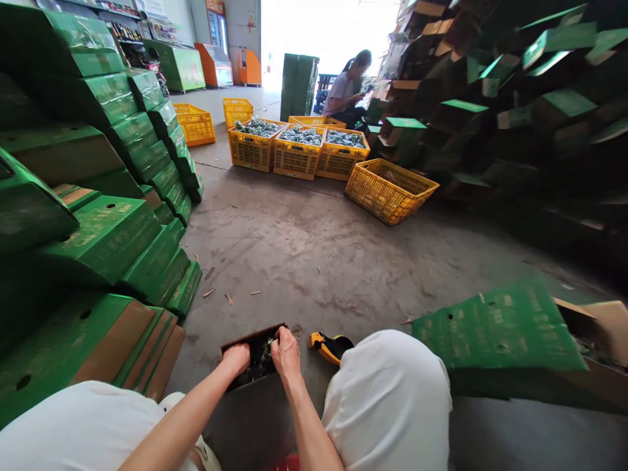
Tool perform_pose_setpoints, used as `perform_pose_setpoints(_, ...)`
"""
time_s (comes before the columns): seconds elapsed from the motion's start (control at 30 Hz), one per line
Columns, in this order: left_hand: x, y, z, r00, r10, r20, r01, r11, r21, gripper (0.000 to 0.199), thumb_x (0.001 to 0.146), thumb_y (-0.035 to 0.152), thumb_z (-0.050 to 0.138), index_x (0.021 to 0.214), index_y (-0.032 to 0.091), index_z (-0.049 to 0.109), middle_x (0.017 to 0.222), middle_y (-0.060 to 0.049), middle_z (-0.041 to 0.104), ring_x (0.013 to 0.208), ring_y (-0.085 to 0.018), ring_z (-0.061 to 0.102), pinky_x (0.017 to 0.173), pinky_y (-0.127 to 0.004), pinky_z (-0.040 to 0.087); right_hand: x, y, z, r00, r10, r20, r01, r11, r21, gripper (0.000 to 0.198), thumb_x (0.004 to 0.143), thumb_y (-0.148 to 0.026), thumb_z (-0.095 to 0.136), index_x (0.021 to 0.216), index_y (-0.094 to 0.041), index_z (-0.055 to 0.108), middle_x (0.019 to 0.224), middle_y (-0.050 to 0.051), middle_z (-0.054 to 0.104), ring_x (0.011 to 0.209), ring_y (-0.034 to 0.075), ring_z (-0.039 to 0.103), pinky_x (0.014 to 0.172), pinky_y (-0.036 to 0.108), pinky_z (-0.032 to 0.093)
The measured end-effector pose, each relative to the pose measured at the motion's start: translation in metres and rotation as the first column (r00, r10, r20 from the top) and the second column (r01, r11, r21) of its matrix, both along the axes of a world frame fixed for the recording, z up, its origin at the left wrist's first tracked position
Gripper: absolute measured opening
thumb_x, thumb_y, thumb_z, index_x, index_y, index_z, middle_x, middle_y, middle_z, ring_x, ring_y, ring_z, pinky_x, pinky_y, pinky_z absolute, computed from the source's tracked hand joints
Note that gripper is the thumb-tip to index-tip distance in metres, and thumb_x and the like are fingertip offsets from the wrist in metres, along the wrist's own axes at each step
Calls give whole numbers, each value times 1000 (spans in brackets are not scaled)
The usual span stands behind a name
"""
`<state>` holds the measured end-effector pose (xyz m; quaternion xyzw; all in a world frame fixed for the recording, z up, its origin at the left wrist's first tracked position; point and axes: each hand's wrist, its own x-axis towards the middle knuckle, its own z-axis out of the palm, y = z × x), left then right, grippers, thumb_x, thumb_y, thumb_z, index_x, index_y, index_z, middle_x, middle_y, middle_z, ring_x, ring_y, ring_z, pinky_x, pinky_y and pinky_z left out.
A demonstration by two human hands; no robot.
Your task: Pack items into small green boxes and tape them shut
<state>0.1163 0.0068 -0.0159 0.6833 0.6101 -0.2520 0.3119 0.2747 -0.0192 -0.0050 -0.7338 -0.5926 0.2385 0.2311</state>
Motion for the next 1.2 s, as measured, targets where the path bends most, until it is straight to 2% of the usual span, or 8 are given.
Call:
perform_pose_setpoints(0.17, 2, -4, 7, 994, -99, -40, 103, 990, 97, 51, 96, 1, 31, 124, 9, 73, 129, -19, 73, 119, -24, 71, 103, -33, 52, 3, 0, -2, 998, 28, -56, -34, 994, -105, 17, 85, -13, 51, 98, -19, 61, 98, 7, 70, 92, 19, 64, 78, 24, 42)
perform_pose_setpoints(0.27, 4, -10, 11, 984, -173, -51, 179, 970, 162, 45, 97, 4, 37, 118, 11, 76, 123, -20, 75, 117, -28, 71, 103, -38, 53, 4, 0, -1, 996, 56, -67, -69, 976, -206, 28, 81, -15, 60, 109, -19, 61, 109, 9, 70, 102, 21, 65, 84, 25, 43)
perform_pose_setpoints(0.47, 3, -16, 14, 961, -269, -61, 276, 939, 205, 37, 96, 8, 47, 113, 13, 79, 115, -21, 77, 114, -31, 73, 98, -41, 57, -2, -4, 2, 988, 130, -83, -143, 971, -192, 25, 80, -11, 62, 103, -20, 62, 105, 5, 70, 101, 19, 64, 83, 24, 42)
perform_pose_setpoints(0.57, 1, -15, 15, 960, -268, -82, 279, 939, 201, 39, 93, 3, 46, 112, 11, 80, 113, -22, 77, 111, -31, 74, 97, -41, 58, -8, -7, 4, 957, 270, -103, -284, 945, -160, 21, 78, -9, 63, 94, -22, 62, 102, 2, 69, 98, 18, 62, 85, 24, 42)
perform_pose_setpoints(0.7, -3, -14, 16, 960, -264, -90, 276, 942, 189, 41, 91, 0, 45, 109, 9, 81, 111, -24, 77, 109, -33, 75, 97, -43, 59, -20, -8, 3, 875, 481, -53, -482, 857, -180, 33, 72, -4, 64, 100, -22, 62, 117, 4, 65, 105, 20, 60, 86, 26, 43)
perform_pose_setpoints(0.8, -7, -11, 21, 962, -265, -66, 273, 945, 180, 47, 91, -1, 39, 112, 9, 80, 115, -23, 77, 112, -32, 74, 100, -43, 58, -36, -6, 1, 866, 495, 73, -460, 846, -268, 42, 79, -1, 56, 114, -24, 61, 128, 6, 63, 113, 22, 59, 83, 27, 45)
perform_pose_setpoints(0.97, -10, -1, 37, 967, -253, 0, 249, 951, 186, 43, 95, 5, 39, 118, 9, 75, 120, -20, 76, 114, -29, 73, 101, -39, 56, -56, -2, 0, 904, 382, 192, -311, 896, -318, 38, 98, -8, 41, 124, -25, 64, 140, 10, 63, 127, 26, 58, 89, 33, 50)
perform_pose_setpoints(1.2, -1, -10, 45, 983, -177, 49, 163, 965, 206, 30, 100, 28, 49, 117, 18, 72, 122, -14, 75, 118, -28, 71, 100, -35, 54, -15, 8, 9, 918, 393, -48, -379, 836, -396, 34, 79, -9, 67, 111, -19, 71, 111, 9, 77, 102, 22, 71, 79, 24, 50)
